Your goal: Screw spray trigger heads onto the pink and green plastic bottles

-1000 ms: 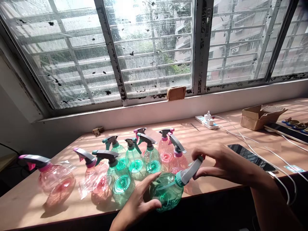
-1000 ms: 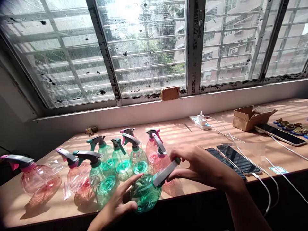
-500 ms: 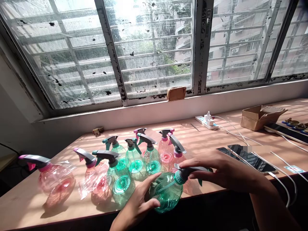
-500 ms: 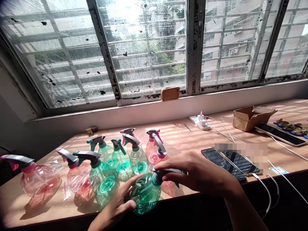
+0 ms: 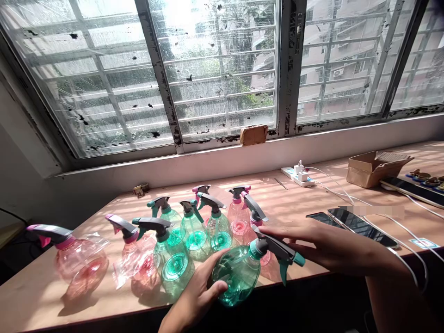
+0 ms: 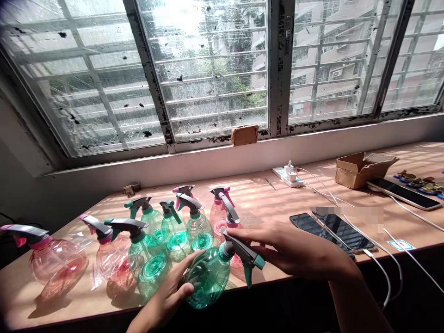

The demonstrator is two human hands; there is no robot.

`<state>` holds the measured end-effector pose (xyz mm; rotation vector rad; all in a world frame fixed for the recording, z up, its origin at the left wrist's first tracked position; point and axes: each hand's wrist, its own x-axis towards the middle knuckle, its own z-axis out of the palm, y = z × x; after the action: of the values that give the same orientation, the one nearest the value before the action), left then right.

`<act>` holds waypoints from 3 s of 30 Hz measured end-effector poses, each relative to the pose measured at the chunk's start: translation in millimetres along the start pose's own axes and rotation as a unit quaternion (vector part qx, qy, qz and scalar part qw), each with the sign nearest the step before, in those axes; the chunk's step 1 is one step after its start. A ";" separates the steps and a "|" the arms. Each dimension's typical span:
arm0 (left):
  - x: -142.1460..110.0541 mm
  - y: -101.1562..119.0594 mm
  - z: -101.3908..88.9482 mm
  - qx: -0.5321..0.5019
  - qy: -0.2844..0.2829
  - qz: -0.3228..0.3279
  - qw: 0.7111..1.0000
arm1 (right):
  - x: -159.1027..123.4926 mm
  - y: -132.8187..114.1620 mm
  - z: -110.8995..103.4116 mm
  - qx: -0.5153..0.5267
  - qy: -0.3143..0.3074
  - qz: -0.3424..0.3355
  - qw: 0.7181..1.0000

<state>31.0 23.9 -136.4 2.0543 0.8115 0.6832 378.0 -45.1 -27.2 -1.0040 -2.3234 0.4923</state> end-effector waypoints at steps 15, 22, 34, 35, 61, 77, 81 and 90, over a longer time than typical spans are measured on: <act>-2.1 3.0 0.0 0.002 -0.007 -0.015 1.000 | 5.3 -0.2 0.8 -0.011 0.011 0.017 1.000; -2.0 2.6 0.4 -0.004 -0.008 -0.013 1.000 | 8.2 -1.8 0.0 -0.008 0.003 -0.041 0.999; -2.5 -0.2 0.0 -0.015 -0.010 -0.008 1.000 | 4.0 -9.2 5.0 0.008 0.043 0.057 0.997; -2.7 0.0 0.1 -0.015 -0.010 -0.010 1.000 | 4.0 -9.6 5.1 0.002 0.044 0.057 0.997; -3.7 -0.8 0.5 -0.033 -0.015 -0.008 0.999 | -11.1 6.7 -5.4 -0.050 0.074 0.105 0.990; -2.1 -0.2 -0.7 -0.006 -0.006 -0.016 1.000 | -12.8 -19.2 -7.0 0.063 -0.037 -0.016 0.997; -3.3 -1.6 -0.4 -0.019 -0.005 -0.007 1.000 | -10.6 -15.3 0.3 0.010 0.014 -0.052 0.999; -2.3 4.3 0.2 -0.003 -0.003 0.010 1.000 | -2.1 -17.6 3.7 -0.061 0.030 -0.052 0.996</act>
<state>31.0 20.1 -133.3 2.0607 0.7859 0.6890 367.3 -58.5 -21.5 -0.9346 -2.3604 0.2774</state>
